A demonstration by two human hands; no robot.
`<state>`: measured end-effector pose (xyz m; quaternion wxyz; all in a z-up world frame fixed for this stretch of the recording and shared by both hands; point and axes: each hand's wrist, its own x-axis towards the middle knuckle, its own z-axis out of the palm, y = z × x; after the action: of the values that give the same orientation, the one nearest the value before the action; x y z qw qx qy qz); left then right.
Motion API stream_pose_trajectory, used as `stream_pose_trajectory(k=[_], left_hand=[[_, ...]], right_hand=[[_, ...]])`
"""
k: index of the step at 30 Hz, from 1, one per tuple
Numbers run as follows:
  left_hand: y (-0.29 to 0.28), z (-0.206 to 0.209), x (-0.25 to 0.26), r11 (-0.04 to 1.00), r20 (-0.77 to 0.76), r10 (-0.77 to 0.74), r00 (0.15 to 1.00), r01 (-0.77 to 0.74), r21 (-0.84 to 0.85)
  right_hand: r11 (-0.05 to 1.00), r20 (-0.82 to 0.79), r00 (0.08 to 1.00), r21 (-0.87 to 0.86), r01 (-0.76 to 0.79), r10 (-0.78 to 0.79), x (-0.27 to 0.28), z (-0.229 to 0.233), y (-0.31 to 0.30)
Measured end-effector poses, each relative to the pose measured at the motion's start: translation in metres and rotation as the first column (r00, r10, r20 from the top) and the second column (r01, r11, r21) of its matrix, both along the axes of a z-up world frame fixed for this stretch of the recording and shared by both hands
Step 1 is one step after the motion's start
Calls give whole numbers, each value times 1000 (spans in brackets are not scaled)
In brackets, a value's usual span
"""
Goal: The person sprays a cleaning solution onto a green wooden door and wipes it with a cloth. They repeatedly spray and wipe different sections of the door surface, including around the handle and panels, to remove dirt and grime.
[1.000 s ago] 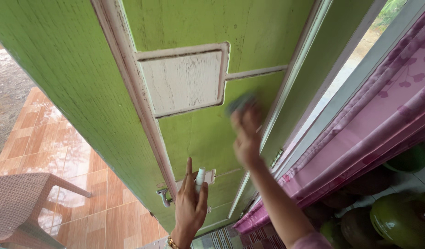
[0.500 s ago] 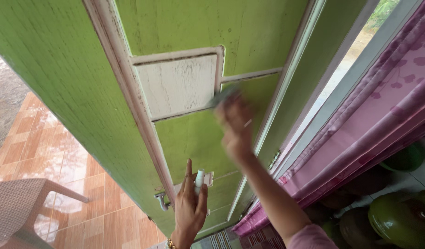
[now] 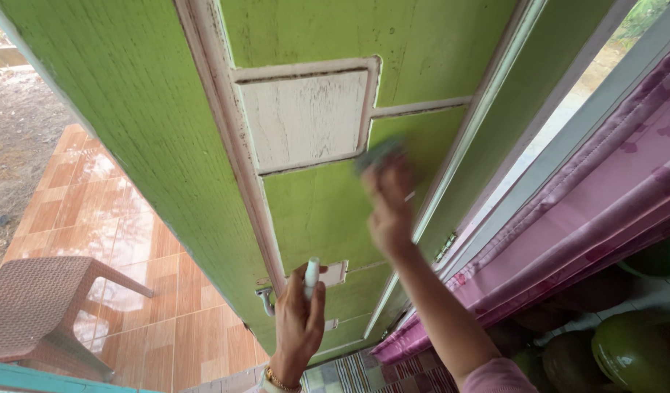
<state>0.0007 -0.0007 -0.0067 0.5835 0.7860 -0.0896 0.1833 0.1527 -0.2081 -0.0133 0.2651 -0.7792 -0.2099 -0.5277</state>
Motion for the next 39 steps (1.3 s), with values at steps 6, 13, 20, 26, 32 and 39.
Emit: stream_pose_trajectory(k=[6, 13, 20, 26, 32, 39], left_hand=[[6, -1, 1, 1000, -23, 0, 1000, 0, -1], [1, -10, 8, 992, -58, -83, 995, 77, -96], [4, -5, -1, 998, 27, -34, 999, 36, -50], [10, -6, -10, 996, 19, -3, 1000, 5, -85], [2, -2, -8, 997, 22, -15, 1000, 17, -74], [-4, 6, -11, 997, 86, -37, 996, 43, -67]], right_hand=[[631, -212, 601, 388, -672, 771, -12, -51, -33], [954, -48, 998, 296, 44, -31, 12, -8, -36], [930, 125, 991, -357, 86, -44, -9, -87, -15], [983, 36, 983, 46, 176, -178, 9, -13, -62], [999, -80, 996, 41, -22, 26, -12, -12, 11], [338, -137, 449, 850, -404, 883, -81, -66, 22]])
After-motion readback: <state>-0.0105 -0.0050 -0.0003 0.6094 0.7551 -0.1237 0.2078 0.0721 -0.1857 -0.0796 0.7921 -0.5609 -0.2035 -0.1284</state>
